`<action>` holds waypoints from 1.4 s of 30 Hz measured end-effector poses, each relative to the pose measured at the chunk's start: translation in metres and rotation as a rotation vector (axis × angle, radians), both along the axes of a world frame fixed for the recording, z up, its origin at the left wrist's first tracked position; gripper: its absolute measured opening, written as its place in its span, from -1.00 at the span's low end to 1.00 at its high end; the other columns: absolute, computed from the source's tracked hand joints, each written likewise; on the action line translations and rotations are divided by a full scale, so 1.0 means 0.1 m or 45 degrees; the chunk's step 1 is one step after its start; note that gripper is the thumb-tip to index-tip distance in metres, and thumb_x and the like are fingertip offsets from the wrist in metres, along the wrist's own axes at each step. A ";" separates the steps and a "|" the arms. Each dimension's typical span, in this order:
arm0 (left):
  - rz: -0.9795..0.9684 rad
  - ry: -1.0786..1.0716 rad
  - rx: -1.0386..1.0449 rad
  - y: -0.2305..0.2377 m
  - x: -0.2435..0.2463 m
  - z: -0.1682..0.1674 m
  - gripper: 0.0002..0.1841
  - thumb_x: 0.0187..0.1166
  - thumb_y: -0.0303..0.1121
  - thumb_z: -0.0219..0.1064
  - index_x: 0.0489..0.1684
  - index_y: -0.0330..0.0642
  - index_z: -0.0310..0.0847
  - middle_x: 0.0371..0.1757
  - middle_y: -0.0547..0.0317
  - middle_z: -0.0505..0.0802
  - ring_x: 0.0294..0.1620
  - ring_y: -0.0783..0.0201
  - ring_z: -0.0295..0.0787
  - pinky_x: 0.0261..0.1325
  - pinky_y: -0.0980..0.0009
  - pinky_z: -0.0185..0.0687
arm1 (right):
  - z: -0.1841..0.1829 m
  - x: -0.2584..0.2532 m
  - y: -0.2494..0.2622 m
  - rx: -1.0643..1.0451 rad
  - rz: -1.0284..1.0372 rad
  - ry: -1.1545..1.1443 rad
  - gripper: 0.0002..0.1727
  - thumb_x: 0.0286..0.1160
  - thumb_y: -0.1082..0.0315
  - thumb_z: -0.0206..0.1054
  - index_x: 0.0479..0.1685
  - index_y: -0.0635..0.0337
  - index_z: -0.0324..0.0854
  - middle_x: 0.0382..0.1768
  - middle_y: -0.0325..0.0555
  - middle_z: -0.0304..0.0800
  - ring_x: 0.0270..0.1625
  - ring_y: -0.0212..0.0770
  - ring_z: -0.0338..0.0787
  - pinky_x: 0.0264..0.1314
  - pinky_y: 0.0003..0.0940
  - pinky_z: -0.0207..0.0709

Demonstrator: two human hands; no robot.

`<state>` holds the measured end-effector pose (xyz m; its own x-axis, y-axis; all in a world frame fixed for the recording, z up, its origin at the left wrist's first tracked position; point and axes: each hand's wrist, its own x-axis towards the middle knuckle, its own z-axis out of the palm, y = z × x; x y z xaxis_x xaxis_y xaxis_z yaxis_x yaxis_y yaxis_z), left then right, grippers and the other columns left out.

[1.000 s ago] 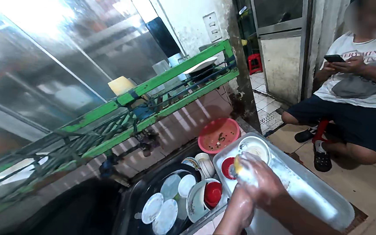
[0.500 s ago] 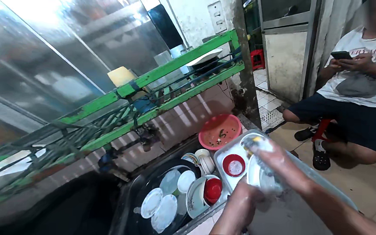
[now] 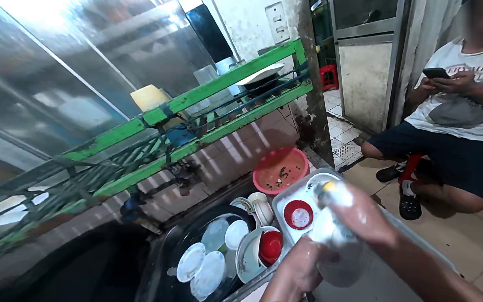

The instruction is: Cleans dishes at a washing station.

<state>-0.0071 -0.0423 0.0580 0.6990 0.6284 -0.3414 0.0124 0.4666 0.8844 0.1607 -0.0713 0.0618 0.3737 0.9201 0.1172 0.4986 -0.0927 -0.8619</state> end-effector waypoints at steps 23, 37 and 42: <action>0.870 -0.400 -0.181 0.28 0.33 -0.01 -0.51 0.88 0.02 -0.16 0.19 -0.18 0.56 -0.14 0.02 0.84 -0.11 0.17 0.86 -0.07 0.17 0.83 | -0.58 -0.43 0.10 0.680 0.008 -0.500 -0.45 0.56 -0.05 0.25 0.33 0.13 0.73 0.37 0.01 0.80 0.53 0.02 0.69 0.61 0.12 0.50; 0.588 -0.156 0.373 -0.09 0.24 -0.16 -0.26 0.70 0.11 0.04 0.57 -0.45 0.35 0.38 -0.14 0.71 0.37 0.20 0.70 0.44 0.15 0.65 | -0.24 0.02 0.28 0.156 -0.227 0.800 -0.45 0.66 0.09 0.32 0.52 0.19 0.46 0.16 0.11 0.75 0.14 -0.07 0.76 0.19 0.02 0.66; 0.800 -0.127 0.005 0.27 0.28 -0.13 -0.11 0.70 0.41 -0.57 0.74 -0.02 0.18 0.47 -0.25 0.63 0.30 -0.16 0.73 0.07 -0.15 0.77 | 0.14 0.06 0.15 0.402 -0.300 1.140 -0.46 0.63 -0.03 0.27 0.53 -0.07 0.41 -0.01 -0.23 0.74 -0.12 -0.35 0.75 -0.14 -0.30 0.69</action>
<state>0.0209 -0.0148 0.0453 0.2249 0.9300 -0.2909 -0.3452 0.3552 0.8687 0.1672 -0.0566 0.0760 0.6149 0.7854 -0.0715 -0.3538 0.1936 -0.9151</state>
